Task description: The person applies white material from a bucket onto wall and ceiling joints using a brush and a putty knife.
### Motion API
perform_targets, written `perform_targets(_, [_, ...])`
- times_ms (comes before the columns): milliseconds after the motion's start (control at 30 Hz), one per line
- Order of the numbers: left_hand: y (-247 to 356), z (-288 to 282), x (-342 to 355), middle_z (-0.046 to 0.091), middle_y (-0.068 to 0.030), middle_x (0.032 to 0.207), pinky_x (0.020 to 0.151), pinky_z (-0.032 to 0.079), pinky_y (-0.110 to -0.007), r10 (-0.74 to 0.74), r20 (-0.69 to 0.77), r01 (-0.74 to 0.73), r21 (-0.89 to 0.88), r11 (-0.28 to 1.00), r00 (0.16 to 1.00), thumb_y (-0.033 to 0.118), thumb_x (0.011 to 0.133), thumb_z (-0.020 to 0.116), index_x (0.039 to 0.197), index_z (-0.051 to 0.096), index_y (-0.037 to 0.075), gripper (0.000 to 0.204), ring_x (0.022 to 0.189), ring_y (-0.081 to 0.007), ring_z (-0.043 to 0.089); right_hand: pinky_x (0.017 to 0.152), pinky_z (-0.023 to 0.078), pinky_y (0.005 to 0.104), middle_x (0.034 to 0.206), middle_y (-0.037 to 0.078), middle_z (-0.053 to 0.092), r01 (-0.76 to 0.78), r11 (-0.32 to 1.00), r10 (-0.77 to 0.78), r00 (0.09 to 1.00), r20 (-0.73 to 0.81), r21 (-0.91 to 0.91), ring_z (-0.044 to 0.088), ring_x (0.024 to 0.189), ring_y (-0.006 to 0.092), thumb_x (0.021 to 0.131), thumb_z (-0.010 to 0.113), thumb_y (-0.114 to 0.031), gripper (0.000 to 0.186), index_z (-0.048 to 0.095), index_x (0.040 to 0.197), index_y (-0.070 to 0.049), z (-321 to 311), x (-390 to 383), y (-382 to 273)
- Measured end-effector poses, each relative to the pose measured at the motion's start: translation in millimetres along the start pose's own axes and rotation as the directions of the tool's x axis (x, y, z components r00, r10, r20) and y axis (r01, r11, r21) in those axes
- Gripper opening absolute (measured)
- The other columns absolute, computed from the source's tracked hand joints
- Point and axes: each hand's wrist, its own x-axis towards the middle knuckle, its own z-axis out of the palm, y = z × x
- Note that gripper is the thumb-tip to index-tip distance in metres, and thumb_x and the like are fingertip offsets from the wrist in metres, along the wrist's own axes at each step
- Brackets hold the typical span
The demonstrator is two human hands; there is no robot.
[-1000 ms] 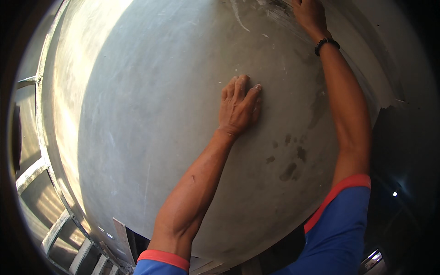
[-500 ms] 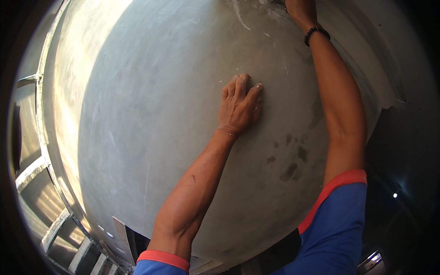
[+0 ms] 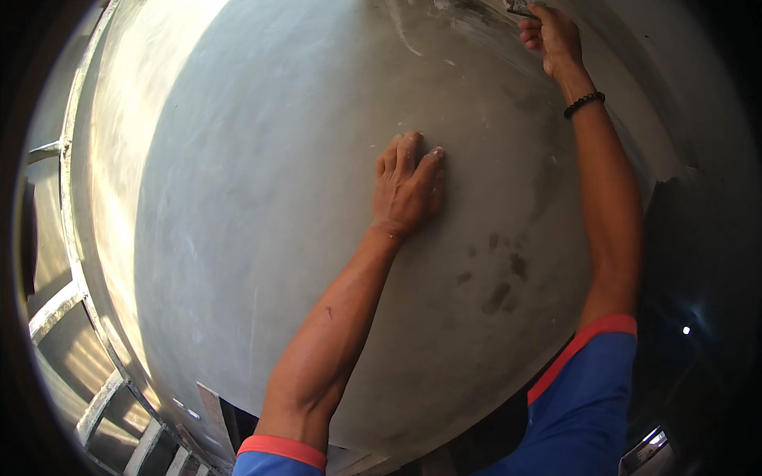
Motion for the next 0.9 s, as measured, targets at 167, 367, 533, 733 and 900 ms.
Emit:
perform_targets(167, [2,-3,1,0.045,-0.0125,0.132,0.103,0.035,-0.046,0.007,0.013,-0.007,0.001,1.000,1.000,0.014,0.078,0.070,0.115,0.062,0.016,0.038,0.125,-0.0375,0.043,0.049,0.043,0.0225,0.079,0.005,0.064,-0.132,0.968,0.109,0.987,0.116,0.213,0.057,0.062,0.0100,0.092,0.066,-0.026,0.024,0.060,0.102,-0.005,-1,-18,0])
perform_targets(367, [3,-2,1,0.047,-0.0119,0.131,0.102,0.036,-0.046,-0.002,-0.006,0.002,-0.002,1.000,1.000,0.014,0.078,0.070,0.113,0.063,0.015,0.036,0.123,-0.0363,0.045,0.051,0.043,0.0236,0.082,0.004,0.062,-0.225,0.914,0.119,0.944,0.307,0.338,0.058,0.067,0.0119,0.091,0.068,-0.027,0.023,0.059,0.098,-0.007,18,-89,-10])
perform_targets(533, [3,-9,4,0.048,-0.0116,0.129,0.100,0.036,-0.046,0.007,0.005,-0.007,0.020,1.000,1.000,0.012,0.078,0.070,0.112,0.063,0.014,0.035,0.122,-0.0346,0.046,0.052,0.045,0.0239,0.086,0.006,0.065,-0.312,0.876,0.126,0.883,0.451,0.367,0.061,0.071,0.0131,0.091,0.067,-0.026,0.026,0.059,0.104,-0.005,20,-140,9])
perform_targets(733, [9,-12,7,0.051,-0.0117,0.125,0.099,0.037,-0.044,-0.032,-0.008,0.031,-0.083,0.996,0.999,0.010,0.078,0.070,0.113,0.063,0.011,0.035,0.117,-0.0326,0.049,0.060,0.054,0.0258,0.098,0.011,0.068,-0.248,0.907,0.081,0.895,0.438,0.340,0.068,0.082,0.0173,0.093,0.063,-0.022,0.034,0.055,0.119,-0.002,22,-196,39])
perform_targets(900, [5,-9,11,0.056,-0.0124,0.122,0.099,0.040,-0.042,-0.083,-0.049,0.073,-0.182,0.981,0.995,0.013,0.082,0.071,0.116,0.062,0.007,0.037,0.114,-0.0308,0.052,0.067,0.056,0.0291,0.102,0.013,0.069,-0.102,0.886,-0.077,0.930,0.359,0.453,0.068,0.082,0.0174,0.096,0.061,-0.021,0.033,0.054,0.122,0.000,27,-206,70])
